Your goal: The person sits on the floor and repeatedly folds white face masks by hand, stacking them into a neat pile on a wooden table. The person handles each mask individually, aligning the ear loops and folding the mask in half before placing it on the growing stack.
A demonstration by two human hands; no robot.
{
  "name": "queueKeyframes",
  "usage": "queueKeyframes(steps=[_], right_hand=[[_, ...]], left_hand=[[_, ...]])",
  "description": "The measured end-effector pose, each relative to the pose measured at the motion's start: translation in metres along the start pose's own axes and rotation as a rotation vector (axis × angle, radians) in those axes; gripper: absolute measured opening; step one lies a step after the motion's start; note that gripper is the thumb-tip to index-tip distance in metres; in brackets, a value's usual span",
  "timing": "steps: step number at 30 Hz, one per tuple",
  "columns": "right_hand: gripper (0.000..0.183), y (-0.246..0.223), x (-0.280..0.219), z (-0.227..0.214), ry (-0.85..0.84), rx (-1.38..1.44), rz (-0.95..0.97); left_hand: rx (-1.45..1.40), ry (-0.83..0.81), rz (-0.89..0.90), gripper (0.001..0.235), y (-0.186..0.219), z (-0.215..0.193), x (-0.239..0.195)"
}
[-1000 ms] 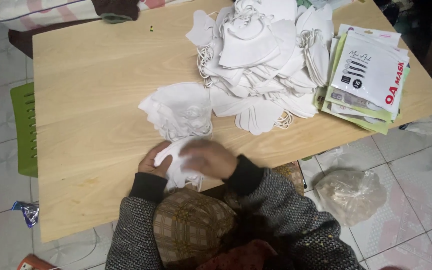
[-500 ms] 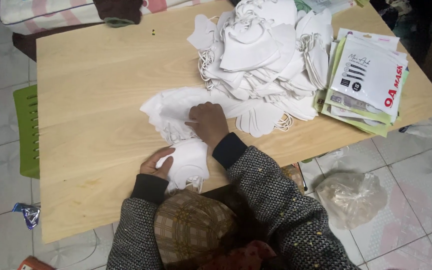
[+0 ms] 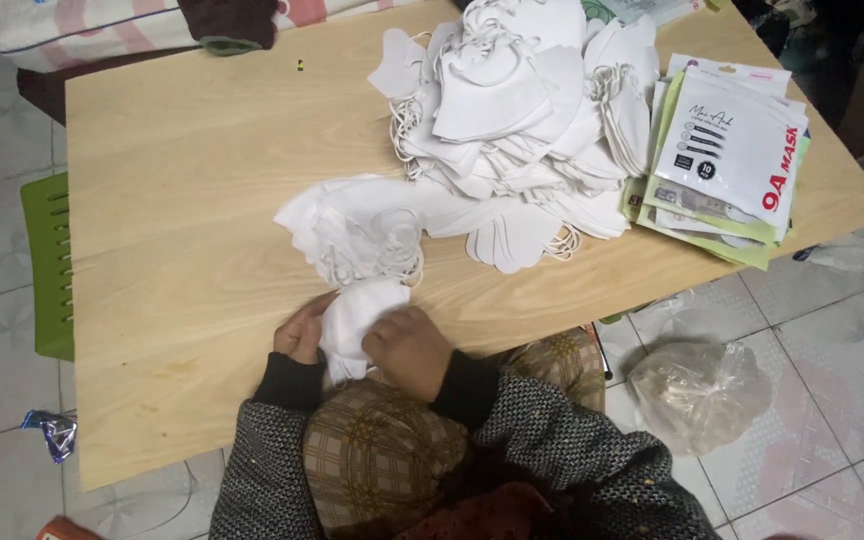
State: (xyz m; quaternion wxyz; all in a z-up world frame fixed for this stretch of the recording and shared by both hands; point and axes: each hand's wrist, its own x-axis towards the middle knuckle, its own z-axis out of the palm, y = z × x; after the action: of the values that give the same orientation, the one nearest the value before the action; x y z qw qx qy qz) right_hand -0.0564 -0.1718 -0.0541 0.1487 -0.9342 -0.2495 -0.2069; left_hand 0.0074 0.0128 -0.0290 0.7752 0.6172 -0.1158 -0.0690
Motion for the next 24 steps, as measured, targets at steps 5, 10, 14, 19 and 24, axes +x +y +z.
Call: queueKeyframes(steps=[5, 10, 14, 19, 24], right_hand=[[0.029, -0.004, 0.044, -0.07, -0.053, 0.518, 0.143], [0.031, 0.073, 0.069, -0.025, 0.062, 0.299, 0.327], [0.04, 0.096, 0.098, -0.03, -0.245, 0.073, 0.499], [0.024, 0.096, 0.103, -0.045, -0.301, 0.05, 0.579], [0.034, 0.081, 0.088, -0.085, -0.315, 0.112, 0.512]], left_hand=[[0.091, -0.017, -0.039, 0.03, -0.01, -0.007, 0.0], [0.19, 0.036, -0.132, 0.039, 0.014, 0.003, -0.002], [0.223, 0.021, -0.112, 0.038, 0.008, 0.001, -0.001], [0.251, 0.011, -0.077, 0.027, -0.003, -0.004, -0.002], [0.141, 0.045, -0.1, 0.018, -0.001, -0.003, -0.001]])
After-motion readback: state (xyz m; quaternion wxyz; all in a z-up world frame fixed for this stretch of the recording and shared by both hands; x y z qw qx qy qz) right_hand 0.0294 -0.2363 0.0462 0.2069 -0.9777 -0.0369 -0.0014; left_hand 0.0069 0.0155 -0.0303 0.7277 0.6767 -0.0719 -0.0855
